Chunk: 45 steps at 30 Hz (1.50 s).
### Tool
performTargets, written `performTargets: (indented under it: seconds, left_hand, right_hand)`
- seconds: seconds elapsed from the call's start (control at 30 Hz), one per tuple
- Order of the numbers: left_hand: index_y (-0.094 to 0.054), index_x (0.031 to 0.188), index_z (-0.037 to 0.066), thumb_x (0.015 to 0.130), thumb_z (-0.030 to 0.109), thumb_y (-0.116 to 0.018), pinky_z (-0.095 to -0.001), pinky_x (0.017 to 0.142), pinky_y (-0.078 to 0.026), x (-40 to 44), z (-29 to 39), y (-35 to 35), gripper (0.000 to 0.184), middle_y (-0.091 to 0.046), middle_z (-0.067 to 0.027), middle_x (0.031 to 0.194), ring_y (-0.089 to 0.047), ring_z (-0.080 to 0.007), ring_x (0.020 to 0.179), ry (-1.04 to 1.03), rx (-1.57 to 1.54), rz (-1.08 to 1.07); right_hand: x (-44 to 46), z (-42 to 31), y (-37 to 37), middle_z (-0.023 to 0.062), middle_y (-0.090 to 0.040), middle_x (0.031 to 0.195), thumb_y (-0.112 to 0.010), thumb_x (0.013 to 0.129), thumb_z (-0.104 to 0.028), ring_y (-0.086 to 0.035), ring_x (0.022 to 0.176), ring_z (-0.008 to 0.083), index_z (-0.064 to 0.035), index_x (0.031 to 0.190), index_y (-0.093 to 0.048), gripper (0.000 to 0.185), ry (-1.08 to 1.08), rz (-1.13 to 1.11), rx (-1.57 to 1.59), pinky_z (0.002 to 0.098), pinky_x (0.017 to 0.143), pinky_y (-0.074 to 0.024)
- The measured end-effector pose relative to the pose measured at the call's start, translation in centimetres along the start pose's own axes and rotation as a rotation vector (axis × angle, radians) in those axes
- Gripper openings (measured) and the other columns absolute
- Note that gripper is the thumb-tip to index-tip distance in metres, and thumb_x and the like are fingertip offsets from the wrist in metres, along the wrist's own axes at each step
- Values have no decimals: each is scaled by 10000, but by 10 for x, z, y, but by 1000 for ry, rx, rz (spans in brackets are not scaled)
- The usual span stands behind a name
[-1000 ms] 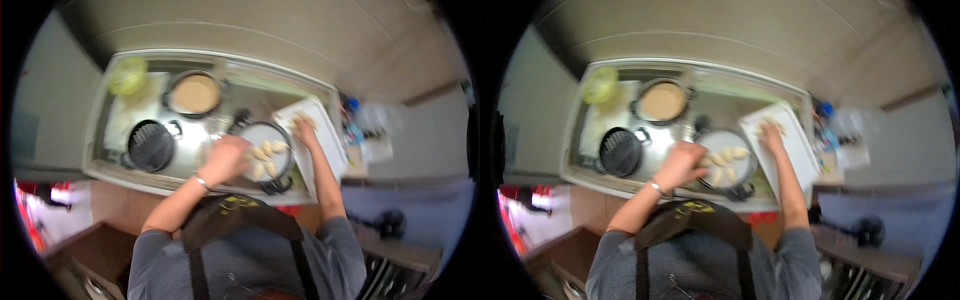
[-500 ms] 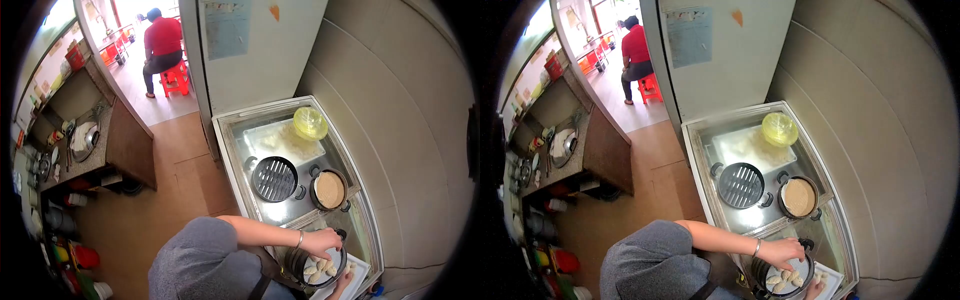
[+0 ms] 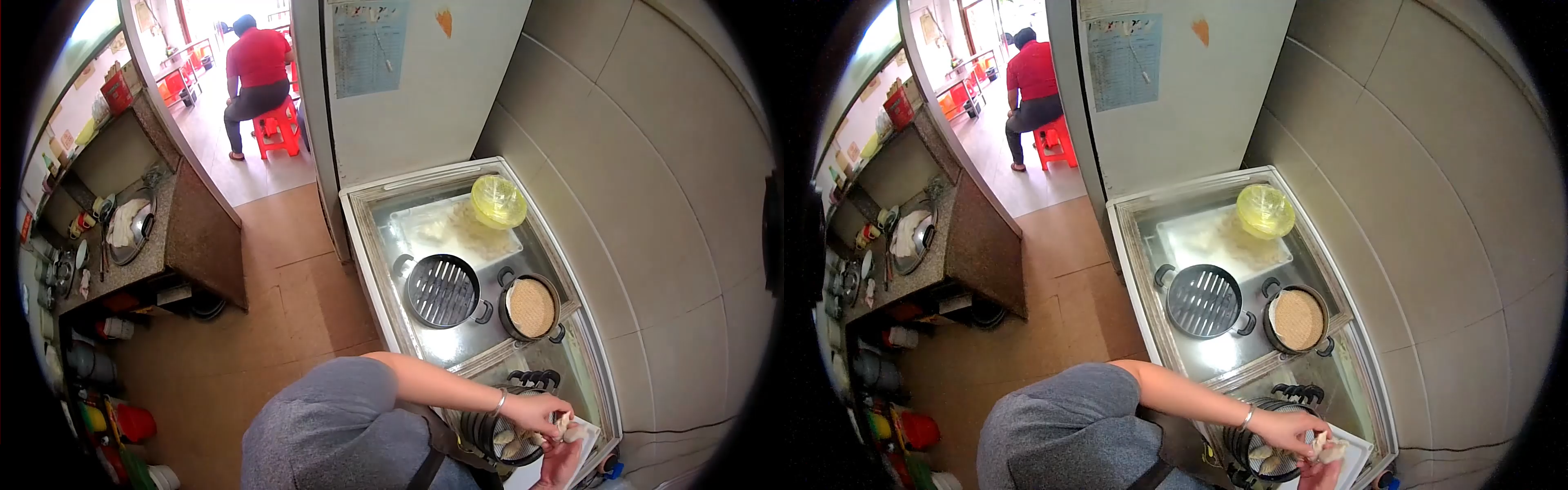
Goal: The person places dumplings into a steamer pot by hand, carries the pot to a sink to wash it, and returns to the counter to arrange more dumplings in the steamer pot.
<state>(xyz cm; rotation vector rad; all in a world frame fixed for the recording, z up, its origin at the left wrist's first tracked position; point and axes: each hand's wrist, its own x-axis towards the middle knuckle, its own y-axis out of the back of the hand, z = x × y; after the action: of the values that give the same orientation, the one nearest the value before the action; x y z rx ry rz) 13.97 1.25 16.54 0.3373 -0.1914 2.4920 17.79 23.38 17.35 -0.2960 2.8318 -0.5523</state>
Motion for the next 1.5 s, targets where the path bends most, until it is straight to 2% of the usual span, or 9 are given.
performTargets:
  seconds: [0.13, 0.27, 0.43, 0.53, 0.73, 0.8, 0.93, 1.2, 1.5]
  left_hand:
    - [-544, 1114, -2, 789, 72, -680, -247, 599, -526, -8, -5, 4, 360, -634, -86, 992, -633, -113, 744, 20, -44, 0]
    - [-622, 1055, 8, 761, 49, -701, -287, 807, -514, -7, -25, 8, 308, -650, -71, 1064, -595, -133, 996, -11, -126, 105]
    - [-629, 970, 37, 748, 137, -726, -319, 813, -497, -6, -25, 28, 262, -646, -77, 949, -614, -171, 886, 119, -27, 198]
    - [-620, 1024, 33, 740, 36, -699, -298, 831, -498, -5, -14, 36, 295, -631, -78, 983, -608, -158, 948, 202, 40, 146]
    - [-607, 1067, 41, 738, 41, -701, -349, 785, -534, -2, -21, 33, 341, -611, -115, 1002, -633, -232, 933, 204, 66, 63]
    - [-579, 1091, -1, 796, 108, -703, -293, 757, -539, 4, -14, 34, 338, -623, -110, 908, -625, -190, 942, 153, 486, -107]
    - [-610, 933, 41, 808, 213, -675, -394, 714, -491, 10, -14, 29, 222, -612, -138, 799, -597, -308, 821, 18, 849, -154]
    - [-618, 874, 86, 760, 226, -674, -396, 739, -474, 25, -35, 29, 188, -603, -95, 933, -555, -274, 907, -184, 1114, -411]
    - [-625, 906, 77, 763, 174, -626, -414, 795, -438, 28, -37, 32, 172, -603, -99, 946, -538, -284, 932, -220, 1108, -425]
  right_hand:
    - [4, 8, -8, 129, -558, 1238, -479, 971, -398, -637, 1013, 257, -39, 1308, -425, 495, -10, -52, -98, 310, 742, -556]
    - [2, 4, -24, 148, -542, 1273, -476, 970, -390, -611, 1070, 270, -32, 1309, -435, 495, -6, 0, -174, 367, 838, -538]
    - [9, -6, -28, 158, -452, 1400, -545, 940, -254, -545, 1157, 224, 19, 1321, -456, 477, -10, 96, -218, 354, 955, -449]
    - [8, -3, -3, 11, -613, 1065, -638, 882, -135, -547, 931, 70, -11, 1241, -558, 388, 25, 264, -413, 217, 786, -445]
    - [8, 1, 3, 53, -625, 1047, -670, 833, -47, -601, 854, 88, -8, 1187, -577, 368, 150, 280, -603, 223, 755, -490]
    - [10, 7, 6, 68, -616, 1068, -656, 830, -33, -613, 847, 103, 2, 1175, -577, 356, 122, 256, -609, 244, 747, -513]
    - [15, 10, -2, 131, -609, 1067, -652, 791, -15, -648, 813, 176, 20, 1121, -587, 338, 196, 292, -941, 271, 707, -536]
    - [32, 25, -14, 144, -673, 869, -704, 754, -247, -657, 756, 322, -50, 980, -655, 304, 170, 413, -1472, 409, 668, -517]
    - [39, 31, -8, 145, -675, 838, -711, 744, -304, -649, 780, 342, -59, 923, -655, 309, 27, 365, -1464, 434, 679, -509]
